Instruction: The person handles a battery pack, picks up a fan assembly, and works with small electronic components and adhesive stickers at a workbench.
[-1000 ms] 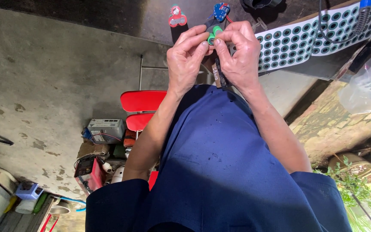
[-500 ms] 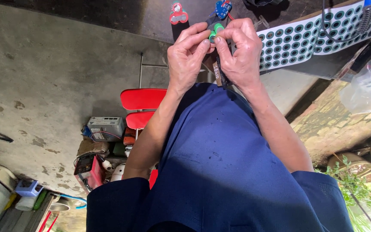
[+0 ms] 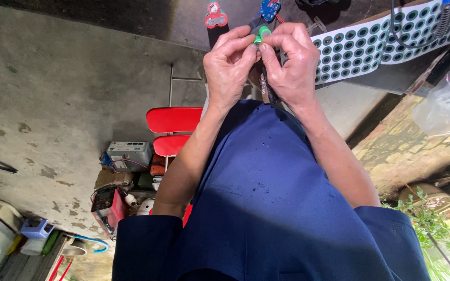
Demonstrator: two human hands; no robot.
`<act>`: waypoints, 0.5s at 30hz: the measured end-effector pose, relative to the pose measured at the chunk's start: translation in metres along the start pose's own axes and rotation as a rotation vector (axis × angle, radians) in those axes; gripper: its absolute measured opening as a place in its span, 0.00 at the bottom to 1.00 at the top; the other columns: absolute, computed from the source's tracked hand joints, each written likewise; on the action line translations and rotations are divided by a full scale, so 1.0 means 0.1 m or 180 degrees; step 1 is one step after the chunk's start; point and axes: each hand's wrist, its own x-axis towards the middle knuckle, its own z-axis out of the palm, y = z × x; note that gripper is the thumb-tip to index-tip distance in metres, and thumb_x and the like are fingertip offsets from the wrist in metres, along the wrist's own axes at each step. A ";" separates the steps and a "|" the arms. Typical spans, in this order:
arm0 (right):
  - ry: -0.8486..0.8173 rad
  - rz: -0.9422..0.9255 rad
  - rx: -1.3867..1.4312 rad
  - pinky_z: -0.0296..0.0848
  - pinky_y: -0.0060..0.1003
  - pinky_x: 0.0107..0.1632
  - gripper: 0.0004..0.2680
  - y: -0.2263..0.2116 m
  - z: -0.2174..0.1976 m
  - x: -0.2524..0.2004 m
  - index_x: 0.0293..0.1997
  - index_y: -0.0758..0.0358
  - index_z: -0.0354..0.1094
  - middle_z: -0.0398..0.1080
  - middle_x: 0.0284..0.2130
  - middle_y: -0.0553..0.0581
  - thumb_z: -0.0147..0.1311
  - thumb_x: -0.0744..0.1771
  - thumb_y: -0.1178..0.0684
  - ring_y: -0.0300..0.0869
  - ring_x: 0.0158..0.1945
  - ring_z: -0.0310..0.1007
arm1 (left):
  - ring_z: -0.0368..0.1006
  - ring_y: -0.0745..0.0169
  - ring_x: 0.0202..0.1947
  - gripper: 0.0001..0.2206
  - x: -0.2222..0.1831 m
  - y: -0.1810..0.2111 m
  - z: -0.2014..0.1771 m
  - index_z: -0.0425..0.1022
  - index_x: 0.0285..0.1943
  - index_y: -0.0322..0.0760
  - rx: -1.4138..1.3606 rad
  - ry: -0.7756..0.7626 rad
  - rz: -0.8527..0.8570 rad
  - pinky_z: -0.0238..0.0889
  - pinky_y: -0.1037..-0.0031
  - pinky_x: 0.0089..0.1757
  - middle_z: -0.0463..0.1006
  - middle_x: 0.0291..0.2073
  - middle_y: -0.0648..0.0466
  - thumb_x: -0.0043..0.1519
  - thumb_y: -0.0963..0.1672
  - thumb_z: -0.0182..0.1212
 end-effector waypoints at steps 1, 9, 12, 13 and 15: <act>0.0018 0.0139 0.0105 0.73 0.40 0.46 0.02 0.00 -0.01 -0.01 0.40 0.71 0.75 0.70 0.39 0.63 0.60 0.69 0.62 0.48 0.42 0.73 | 0.81 0.61 0.45 0.07 0.00 0.00 0.01 0.83 0.46 0.28 0.0007 0.0066 -0.0025 0.84 0.74 0.46 0.78 0.52 0.42 0.61 0.37 0.65; 0.0011 0.0593 0.0769 0.79 0.37 0.53 0.07 0.04 -0.08 0.00 0.52 0.74 0.71 0.75 0.42 0.64 0.60 0.69 0.66 0.45 0.45 0.75 | 0.83 0.58 0.41 0.07 -0.01 0.00 0.03 0.82 0.46 0.26 -0.0094 0.0122 -0.0069 0.85 0.72 0.45 0.77 0.52 0.42 0.61 0.37 0.65; 0.0003 0.0537 0.0661 0.78 0.36 0.50 0.06 0.08 -0.07 0.00 0.49 0.74 0.76 0.76 0.43 0.67 0.64 0.68 0.65 0.47 0.44 0.77 | 0.84 0.55 0.41 0.07 -0.01 -0.01 0.03 0.82 0.46 0.25 -0.0182 0.0138 -0.0081 0.85 0.70 0.45 0.77 0.52 0.41 0.61 0.37 0.65; -0.0029 0.0618 0.0692 0.78 0.35 0.50 0.06 0.07 -0.08 0.01 0.49 0.73 0.76 0.77 0.42 0.66 0.64 0.68 0.65 0.46 0.46 0.77 | 0.83 0.55 0.41 0.07 -0.01 -0.02 0.03 0.82 0.47 0.25 -0.0151 0.0131 -0.0068 0.85 0.71 0.46 0.77 0.52 0.41 0.61 0.37 0.65; -0.0056 0.0695 0.0723 0.78 0.34 0.49 0.05 0.07 -0.08 0.02 0.48 0.72 0.76 0.77 0.42 0.65 0.65 0.68 0.65 0.46 0.47 0.77 | 0.83 0.56 0.41 0.07 -0.01 -0.03 0.02 0.82 0.47 0.26 -0.0118 0.0121 -0.0050 0.85 0.71 0.46 0.77 0.52 0.41 0.61 0.37 0.65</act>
